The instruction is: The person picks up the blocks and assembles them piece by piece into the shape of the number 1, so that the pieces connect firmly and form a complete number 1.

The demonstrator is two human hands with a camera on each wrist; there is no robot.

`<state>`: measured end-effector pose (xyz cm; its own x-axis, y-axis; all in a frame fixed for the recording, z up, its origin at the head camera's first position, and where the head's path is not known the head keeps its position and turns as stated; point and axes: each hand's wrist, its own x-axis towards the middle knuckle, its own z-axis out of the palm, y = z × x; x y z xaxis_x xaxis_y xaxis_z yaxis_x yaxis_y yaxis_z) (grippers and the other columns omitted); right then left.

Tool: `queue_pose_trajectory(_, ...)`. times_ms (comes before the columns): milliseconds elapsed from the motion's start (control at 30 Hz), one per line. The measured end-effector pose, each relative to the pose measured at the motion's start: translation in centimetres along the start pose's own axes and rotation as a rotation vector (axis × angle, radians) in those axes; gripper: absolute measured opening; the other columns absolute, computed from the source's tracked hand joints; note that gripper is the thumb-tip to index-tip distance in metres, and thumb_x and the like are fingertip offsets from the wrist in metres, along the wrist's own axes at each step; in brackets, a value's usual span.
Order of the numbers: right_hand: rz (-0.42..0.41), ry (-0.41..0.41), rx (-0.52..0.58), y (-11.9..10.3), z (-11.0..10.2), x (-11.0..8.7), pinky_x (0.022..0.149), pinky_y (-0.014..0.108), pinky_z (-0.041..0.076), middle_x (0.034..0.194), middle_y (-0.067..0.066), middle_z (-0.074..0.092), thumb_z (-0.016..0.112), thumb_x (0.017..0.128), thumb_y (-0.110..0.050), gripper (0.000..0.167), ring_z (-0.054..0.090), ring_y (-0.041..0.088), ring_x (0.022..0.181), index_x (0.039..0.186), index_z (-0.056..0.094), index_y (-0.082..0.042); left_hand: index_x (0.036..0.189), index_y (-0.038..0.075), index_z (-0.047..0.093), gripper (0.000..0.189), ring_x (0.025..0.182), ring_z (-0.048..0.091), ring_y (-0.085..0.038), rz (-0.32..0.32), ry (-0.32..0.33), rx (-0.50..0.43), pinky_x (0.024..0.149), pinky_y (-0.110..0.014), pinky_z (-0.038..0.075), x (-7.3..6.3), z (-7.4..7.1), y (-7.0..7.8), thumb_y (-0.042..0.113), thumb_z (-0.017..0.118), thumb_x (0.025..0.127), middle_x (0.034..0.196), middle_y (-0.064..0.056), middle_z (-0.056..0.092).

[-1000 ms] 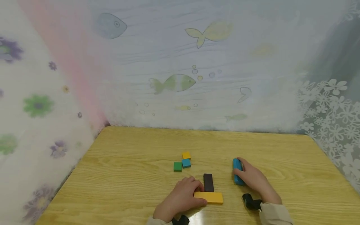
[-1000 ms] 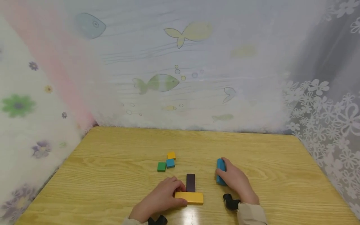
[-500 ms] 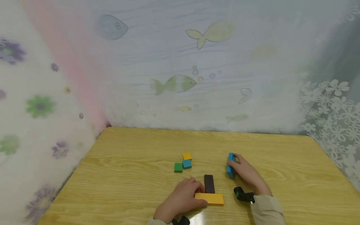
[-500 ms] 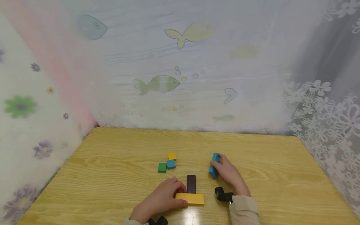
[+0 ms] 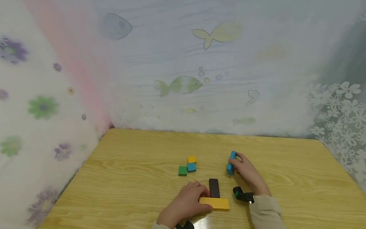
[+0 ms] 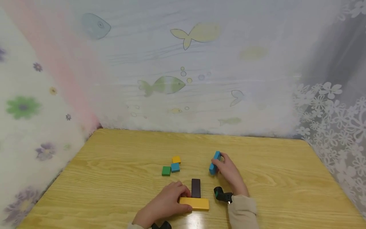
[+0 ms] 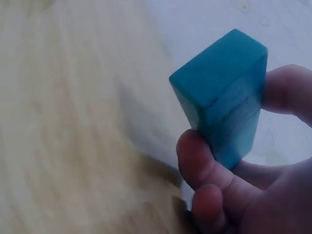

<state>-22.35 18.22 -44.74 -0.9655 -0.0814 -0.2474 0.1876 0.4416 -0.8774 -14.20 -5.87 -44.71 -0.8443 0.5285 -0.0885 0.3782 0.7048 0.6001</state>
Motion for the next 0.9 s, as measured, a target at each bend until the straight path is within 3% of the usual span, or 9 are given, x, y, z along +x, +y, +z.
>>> queue_pose_trajectory(67, -0.003, 0.005, -0.018, 0.0, 0.3, 0.0, 0.069, 0.032, 0.038, 0.096, 0.012, 0.055, 0.048, 0.089, -0.042, 0.074, 0.049, 0.02, 0.079, 0.141, 0.013, -0.004, 0.089, 0.028, 0.059, 0.027, 0.074, 0.037, -0.004, -0.007, -0.003, 0.0, 0.068, -0.025, 0.032, -0.1, -0.1, 0.0, 0.05, 0.066, 0.073, 0.078, 0.017, 0.041)
queue_pose_trajectory(200, -0.006, 0.008, -0.075, -0.2, 0.6, 0.0, 0.084, 0.043, 0.038, 0.122, 0.022, 0.047, 0.049, 0.087, -0.049, 0.08, 0.048, 0.031, 0.106, 0.142, 0.011, -0.006, 0.09, 0.029, 0.059, 0.029, 0.074, 0.037, -0.003, -0.008, -0.007, 0.003, 0.068, -0.025, 0.032, -0.1, -0.2, 0.1, 0.052, 0.065, 0.073, 0.08, 0.018, 0.042)
queue_pose_trajectory(333, -0.007, 0.024, -0.118, -0.6, 0.7, 0.1, 0.093, 0.052, 0.03, 0.129, 0.025, 0.04, 0.049, 0.084, -0.054, 0.083, 0.038, 0.037, 0.119, 0.142, 0.012, -0.008, 0.09, 0.028, 0.06, 0.03, 0.075, 0.037, -0.003, 0.001, 0.001, 0.011, 0.068, -0.025, 0.032, 0.1, -0.3, 0.2, 0.052, 0.065, 0.073, 0.081, 0.018, 0.042)
queue_pose_trajectory(500, 0.005, 0.042, -0.175, -0.7, 0.9, 0.2, 0.087, 0.049, 0.036, 0.124, 0.023, 0.044, 0.05, 0.084, -0.054, 0.082, 0.044, 0.036, 0.111, 0.142, 0.015, -0.007, 0.09, 0.028, 0.059, 0.029, 0.076, 0.037, -0.003, -0.003, -0.011, 0.019, 0.069, -0.026, 0.032, 0.2, -0.2, 0.3, 0.051, 0.065, 0.073, 0.081, 0.019, 0.042)
queue_pose_trajectory(600, -0.022, 0.06, -0.266, -1.0, 1.4, 0.3, 0.07, 0.038, 0.041, 0.106, 0.017, 0.052, 0.05, 0.085, -0.051, 0.078, 0.052, 0.028, 0.088, 0.14, 0.019, -0.006, 0.09, 0.028, 0.059, 0.029, 0.076, 0.038, -0.003, -0.007, -0.016, 0.018, 0.07, -0.026, 0.033, 0.2, -0.3, 0.2, 0.051, 0.065, 0.074, 0.082, 0.018, 0.042)
queue_pose_trajectory(700, -0.047, 0.059, -0.336, -1.4, 2.1, 0.3, 0.058, 0.031, 0.036, 0.091, 0.009, 0.051, 0.051, 0.085, -0.05, 0.076, 0.048, 0.02, 0.07, 0.139, 0.022, -0.005, 0.09, 0.028, 0.059, 0.028, 0.077, 0.038, -0.003, -0.003, -0.015, 0.017, 0.07, -0.026, 0.033, 0.3, -0.4, 0.2, 0.051, 0.065, 0.074, 0.081, 0.018, 0.042)
queue_pose_trajectory(900, -0.052, -0.007, -0.284, -1.5, 2.5, 0.3, 0.067, 0.033, 0.04, 0.104, 0.011, 0.054, 0.052, 0.084, -0.051, 0.077, 0.052, 0.018, 0.08, 0.139, 0.023, -0.006, 0.089, 0.029, 0.059, 0.028, 0.075, 0.037, -0.003, -0.01, -0.016, 0.017, 0.068, -0.025, 0.032, 0.1, -0.2, 0.1, 0.051, 0.065, 0.074, 0.08, 0.018, 0.041)
